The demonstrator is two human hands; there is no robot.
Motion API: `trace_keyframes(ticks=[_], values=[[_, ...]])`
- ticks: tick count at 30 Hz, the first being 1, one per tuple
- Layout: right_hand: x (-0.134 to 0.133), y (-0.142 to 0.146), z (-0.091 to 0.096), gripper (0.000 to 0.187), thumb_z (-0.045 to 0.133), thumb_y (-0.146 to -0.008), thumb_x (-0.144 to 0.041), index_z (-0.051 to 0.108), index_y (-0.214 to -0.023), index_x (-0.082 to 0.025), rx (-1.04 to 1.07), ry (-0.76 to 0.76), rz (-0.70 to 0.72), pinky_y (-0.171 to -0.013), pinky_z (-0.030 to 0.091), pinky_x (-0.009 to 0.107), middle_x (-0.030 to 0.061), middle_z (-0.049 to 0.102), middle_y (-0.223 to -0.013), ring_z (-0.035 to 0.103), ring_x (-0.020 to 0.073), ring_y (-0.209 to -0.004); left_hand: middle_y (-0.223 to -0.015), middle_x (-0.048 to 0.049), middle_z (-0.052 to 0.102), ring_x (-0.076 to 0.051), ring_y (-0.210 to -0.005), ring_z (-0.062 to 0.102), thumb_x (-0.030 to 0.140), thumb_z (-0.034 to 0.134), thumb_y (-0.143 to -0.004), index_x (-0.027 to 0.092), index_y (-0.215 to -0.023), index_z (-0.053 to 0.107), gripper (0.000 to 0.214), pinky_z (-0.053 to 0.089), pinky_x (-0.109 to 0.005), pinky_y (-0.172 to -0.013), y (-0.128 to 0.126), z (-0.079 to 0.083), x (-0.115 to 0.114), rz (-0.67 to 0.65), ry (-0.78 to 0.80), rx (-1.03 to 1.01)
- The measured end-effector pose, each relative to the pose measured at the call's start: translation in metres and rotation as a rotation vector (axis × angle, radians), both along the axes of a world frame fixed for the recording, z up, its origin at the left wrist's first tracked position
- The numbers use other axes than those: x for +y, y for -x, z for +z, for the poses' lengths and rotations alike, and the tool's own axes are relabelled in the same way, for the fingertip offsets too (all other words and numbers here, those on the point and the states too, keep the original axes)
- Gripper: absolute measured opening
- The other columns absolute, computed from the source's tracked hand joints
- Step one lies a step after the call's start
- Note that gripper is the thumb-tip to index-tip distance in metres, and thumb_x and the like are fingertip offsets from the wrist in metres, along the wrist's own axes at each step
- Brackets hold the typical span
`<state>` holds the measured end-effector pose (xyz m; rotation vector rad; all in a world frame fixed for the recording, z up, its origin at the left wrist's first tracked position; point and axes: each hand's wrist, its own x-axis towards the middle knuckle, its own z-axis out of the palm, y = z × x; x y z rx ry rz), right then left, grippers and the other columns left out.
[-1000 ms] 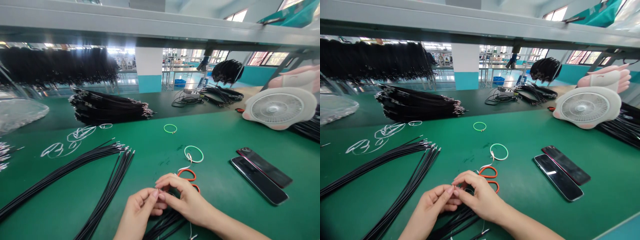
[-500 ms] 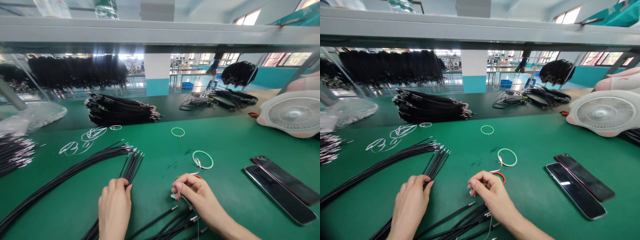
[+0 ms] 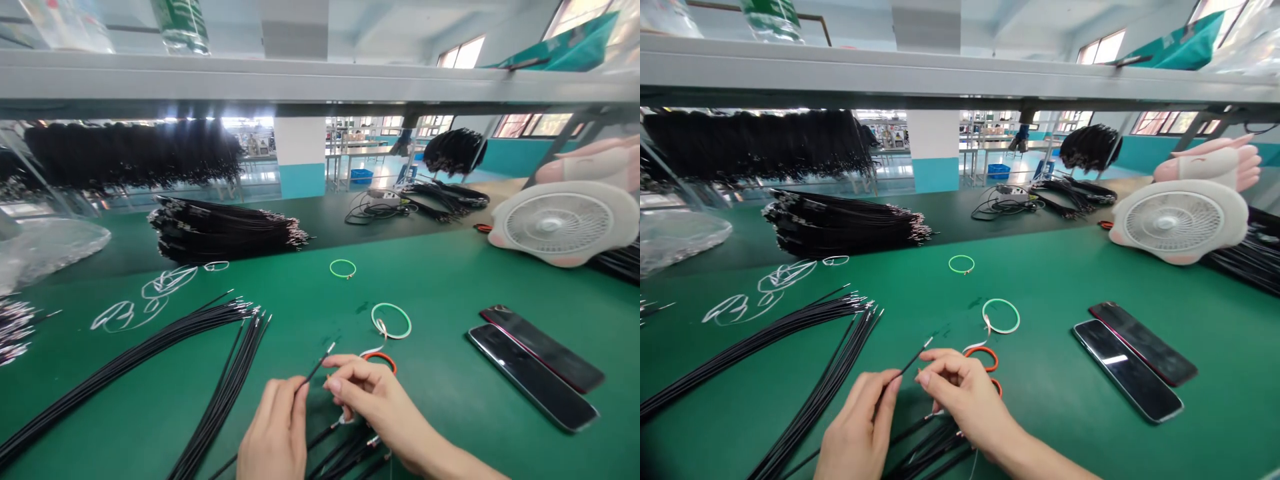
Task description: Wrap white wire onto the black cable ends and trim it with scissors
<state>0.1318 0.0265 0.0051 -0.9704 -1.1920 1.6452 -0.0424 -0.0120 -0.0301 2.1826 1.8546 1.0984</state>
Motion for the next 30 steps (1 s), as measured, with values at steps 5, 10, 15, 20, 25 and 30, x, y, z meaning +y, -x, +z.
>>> trace_keyframes(ticks=[5,10,15,20,25,30], values=[[-0.004,0.002,-0.003,0.019,0.075,-0.077,-0.036,0.075,-0.074,-0.017,0.048,-0.075,0.000,-0.054,0.043,0.019,0.0051,0.063,-0.102,0.046,0.0024,-0.051,-0.086,-0.0029,0.068,-0.017,-0.076,0.066,0.030,0.040,-0.096,0.024,-0.097,0.065,0.025,0.048,-0.025,-0.071,-0.024,0.008,-0.007,-0.055,0.037,-0.264],[-0.006,0.000,0.000,0.018,0.074,-0.078,-0.034,0.074,-0.070,-0.018,0.069,-0.124,0.024,-0.054,0.043,0.020,0.0033,0.062,-0.089,0.051,0.0071,-0.058,-0.083,-0.0026,0.068,-0.015,-0.074,0.064,0.032,0.043,-0.095,0.023,-0.098,0.070,0.028,0.050,-0.023,-0.071,-0.024,0.029,-0.005,-0.191,0.258,-0.419],[-0.002,-0.008,0.010,0.021,0.074,-0.076,-0.036,0.071,-0.064,-0.018,0.035,-0.153,-0.114,-0.057,0.043,0.022,0.0030,0.062,-0.083,0.051,0.0108,-0.064,-0.086,-0.0027,0.071,-0.017,-0.081,0.067,0.038,0.051,-0.091,0.024,-0.097,0.073,0.027,0.052,-0.024,-0.074,-0.013,0.038,0.000,-0.195,0.395,-0.420],[0.004,-0.019,0.021,0.029,0.071,-0.079,-0.037,0.065,-0.060,-0.017,-0.033,-0.120,-0.219,-0.060,0.041,0.024,0.0010,0.058,-0.079,0.049,0.0106,-0.062,-0.087,-0.0026,0.072,-0.018,-0.081,0.069,0.039,0.051,-0.090,0.024,-0.101,0.072,0.028,0.054,-0.025,-0.071,-0.024,0.036,0.006,-0.098,0.392,-0.442],[-0.005,-0.014,0.016,0.021,0.071,-0.076,-0.034,0.065,-0.064,-0.017,-0.136,-0.132,-0.150,-0.075,0.045,0.028,0.0048,0.061,-0.089,0.057,0.0186,-0.085,-0.099,-0.0047,0.073,-0.020,-0.089,0.069,0.034,0.053,-0.089,0.024,-0.102,0.070,0.024,0.055,-0.031,-0.079,-0.040,0.031,0.003,0.001,0.150,-0.520],[-0.013,-0.005,0.009,0.019,0.067,-0.077,-0.026,0.060,-0.061,-0.018,-0.147,-0.107,-0.104,-0.081,0.046,0.032,0.0070,0.063,-0.095,0.059,0.0219,-0.093,-0.096,-0.0022,0.074,-0.018,-0.084,0.071,0.033,0.056,-0.088,0.024,-0.101,0.065,0.018,0.057,-0.029,-0.078,-0.042,0.024,-0.006,0.003,0.153,-0.552]])
